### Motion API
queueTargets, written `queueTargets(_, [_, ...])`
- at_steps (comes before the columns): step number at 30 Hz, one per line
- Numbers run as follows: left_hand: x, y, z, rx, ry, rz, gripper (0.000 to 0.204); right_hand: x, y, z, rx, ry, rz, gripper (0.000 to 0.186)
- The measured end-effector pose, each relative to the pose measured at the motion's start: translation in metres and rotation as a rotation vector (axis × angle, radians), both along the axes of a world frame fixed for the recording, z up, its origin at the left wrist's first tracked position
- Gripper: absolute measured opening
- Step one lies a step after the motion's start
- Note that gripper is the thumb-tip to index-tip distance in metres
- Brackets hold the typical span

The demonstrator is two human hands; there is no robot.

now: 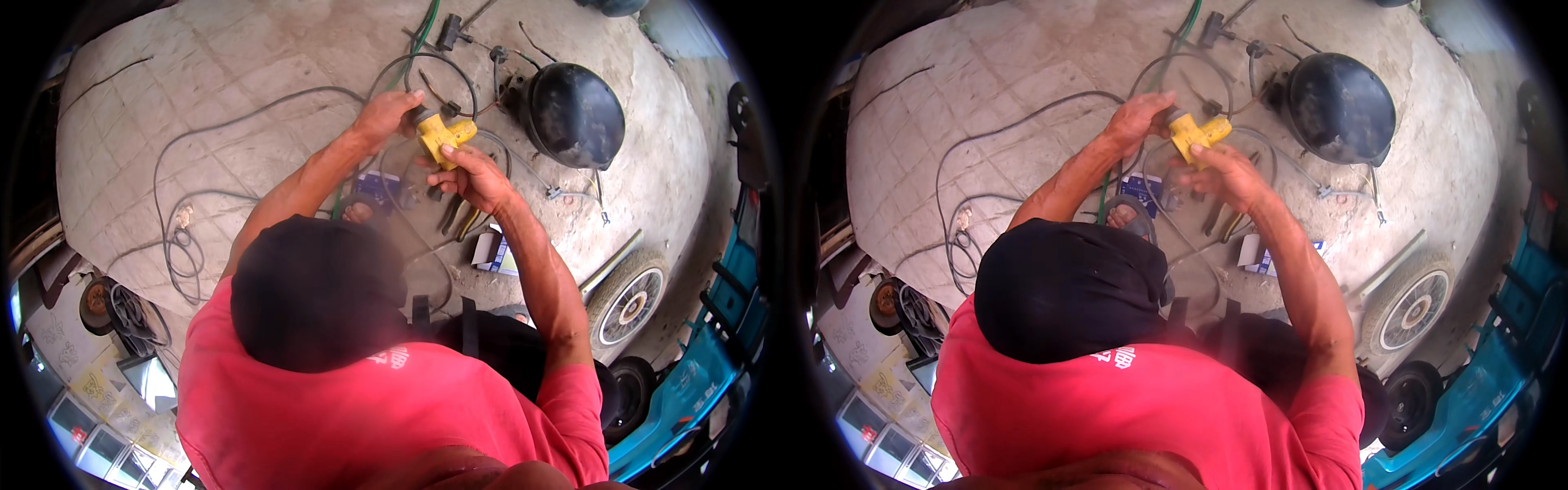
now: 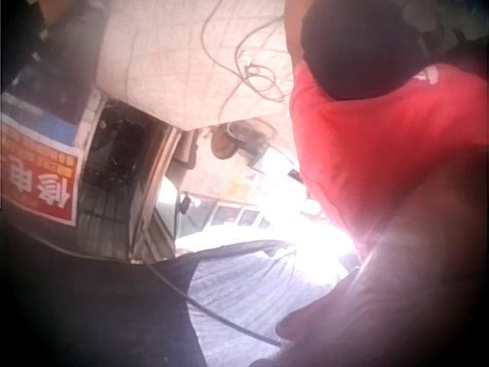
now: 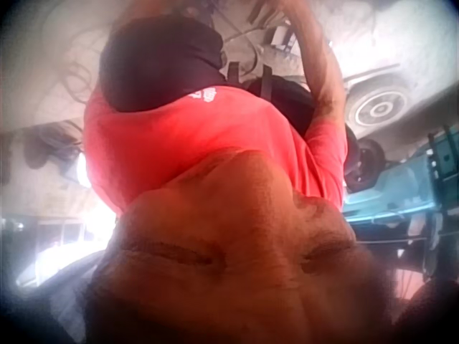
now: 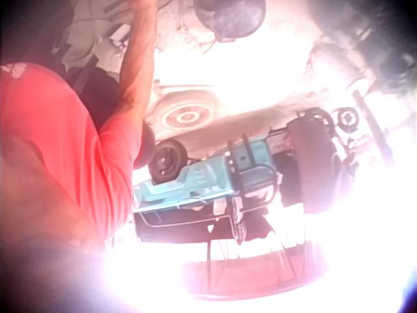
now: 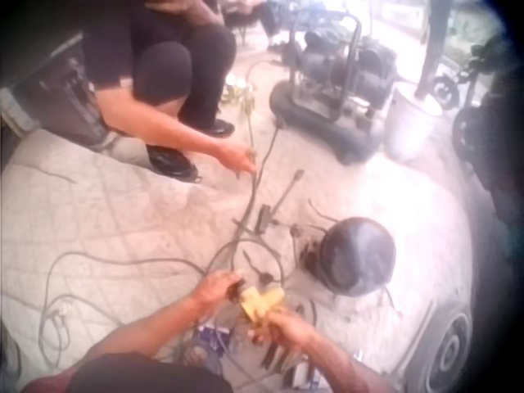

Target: The person works on electrical components by hand and using pliers, stripping wires and connecting them to a capacitor-like object.

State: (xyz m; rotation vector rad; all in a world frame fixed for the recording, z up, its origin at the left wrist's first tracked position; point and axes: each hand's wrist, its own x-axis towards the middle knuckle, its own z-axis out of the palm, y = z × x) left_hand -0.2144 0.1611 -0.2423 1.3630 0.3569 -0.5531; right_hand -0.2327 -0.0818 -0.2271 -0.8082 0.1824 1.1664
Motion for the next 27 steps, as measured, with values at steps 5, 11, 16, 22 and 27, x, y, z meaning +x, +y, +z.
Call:
queueTargets(5, [0.000,-0.001,-0.002,0.031,-0.020,-0.011,0.034,0.004,0.001,-0.007,-0.036,-0.002,0.033,0.049])
queueTargets(11, [-0.002,-0.012,-0.002,0.035,-0.038,0.060,0.035,-0.006,0.022,0.006,-0.140,-0.038,-0.070,0.048])
queueTargets(16, [-0.005,-0.010,-0.004,0.026,-0.051,0.133,0.033,-0.004,0.027,0.012,-0.311,-0.247,0.014,0.050])
queueTargets(22, [0.009,-0.008,-0.014,0.173,-0.105,0.139,0.030,-0.001,0.036,0.025,-0.253,-0.092,-0.123,0.047])
queueTargets(27, [0.031,0.031,0.003,0.247,0.091,0.390,0.033,0.001,0.009,0.031,-0.263,-0.304,0.271,0.050])
